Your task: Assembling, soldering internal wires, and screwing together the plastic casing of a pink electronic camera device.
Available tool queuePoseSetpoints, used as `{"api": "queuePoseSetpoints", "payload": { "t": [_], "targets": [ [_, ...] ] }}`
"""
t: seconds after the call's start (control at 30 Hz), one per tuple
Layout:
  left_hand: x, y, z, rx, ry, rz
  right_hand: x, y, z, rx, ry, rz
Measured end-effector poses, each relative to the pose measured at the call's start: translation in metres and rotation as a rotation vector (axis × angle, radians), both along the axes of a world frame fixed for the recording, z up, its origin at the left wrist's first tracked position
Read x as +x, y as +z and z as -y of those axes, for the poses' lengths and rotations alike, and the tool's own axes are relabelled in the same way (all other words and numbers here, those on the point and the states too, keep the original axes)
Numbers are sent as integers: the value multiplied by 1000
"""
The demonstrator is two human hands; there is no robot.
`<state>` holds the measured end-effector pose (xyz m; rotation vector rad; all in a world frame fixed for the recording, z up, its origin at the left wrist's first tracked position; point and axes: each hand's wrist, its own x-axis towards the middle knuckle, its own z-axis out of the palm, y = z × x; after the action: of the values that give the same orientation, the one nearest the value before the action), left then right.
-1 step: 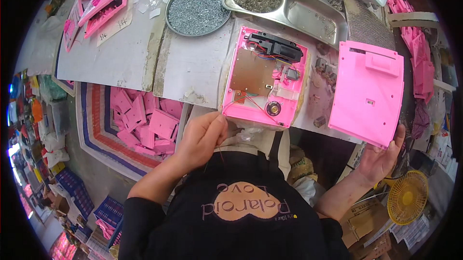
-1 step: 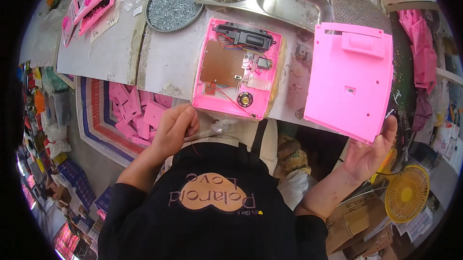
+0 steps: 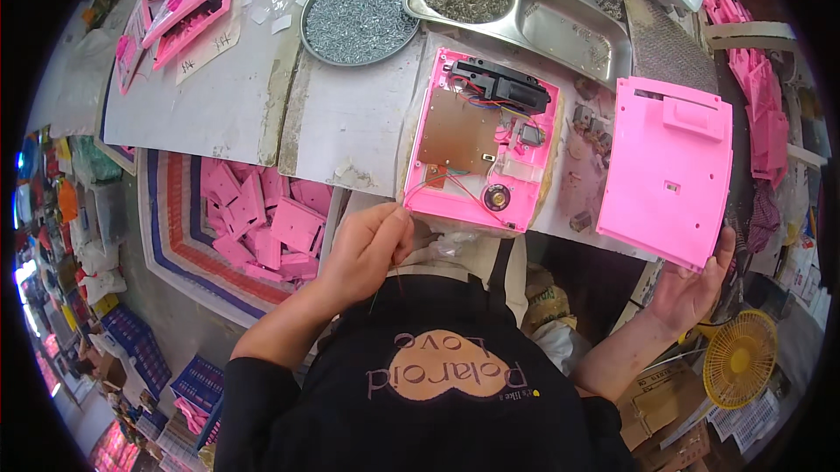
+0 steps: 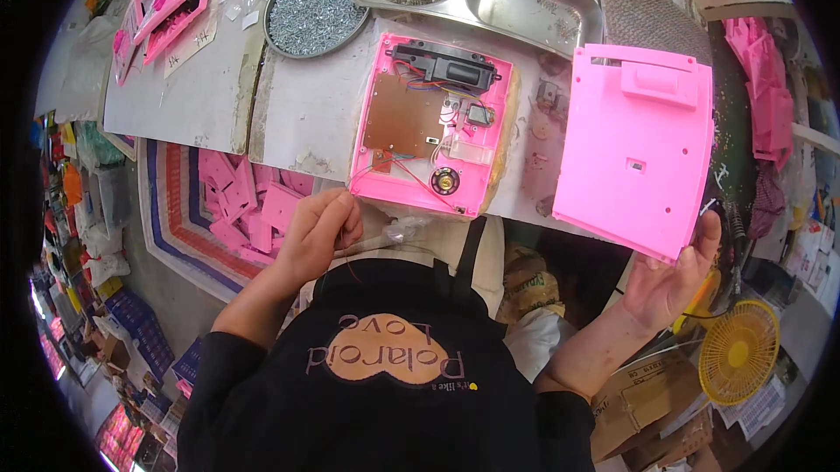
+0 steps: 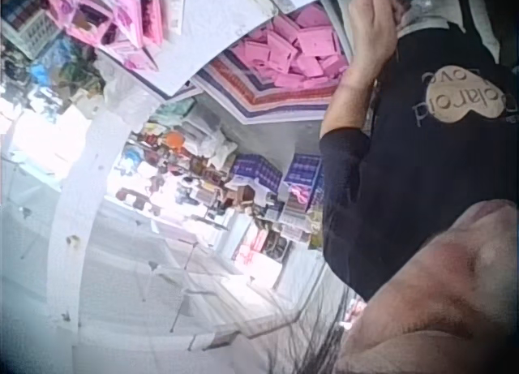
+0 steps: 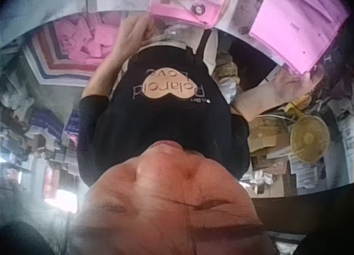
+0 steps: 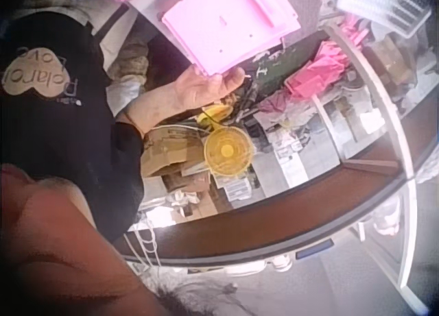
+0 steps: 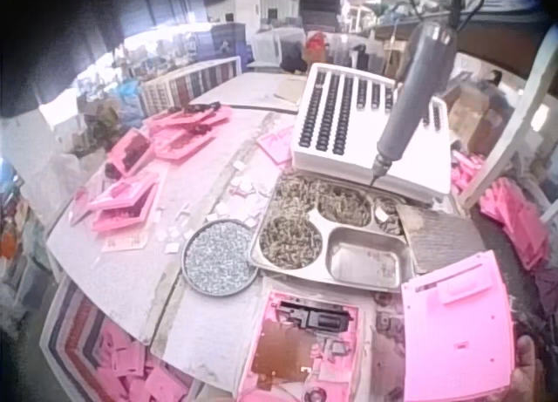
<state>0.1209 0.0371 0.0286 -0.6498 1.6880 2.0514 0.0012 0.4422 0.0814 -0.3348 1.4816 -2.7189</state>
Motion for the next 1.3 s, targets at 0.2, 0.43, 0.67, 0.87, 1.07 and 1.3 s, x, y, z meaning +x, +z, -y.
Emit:
{"api": "queuePoseSetpoints", "payload": {
  "t": [0.2,0.43,0.67,0.87,1.07,1.3],
  "targets": [
    [5,-13,-13,-788,-265,-377,6,-1,1,37,-66,24],
    [23,-59,-13,-1051,-476,-484,7,0,15,-6,-38,47],
    [27,-59,0,-1041,-789,-475,11,-2,33,-189,-68,95],
    [-5,86,85,-921,-855,-414,28,-7,41,-239,-115,54],
    [-106,91,11,134,-26,-578,-10,-11,139,-254,151,141],
    [-126,56,-6,-364,-28,-697,-18,-3,152,809,-24,-109]
  ]
}}
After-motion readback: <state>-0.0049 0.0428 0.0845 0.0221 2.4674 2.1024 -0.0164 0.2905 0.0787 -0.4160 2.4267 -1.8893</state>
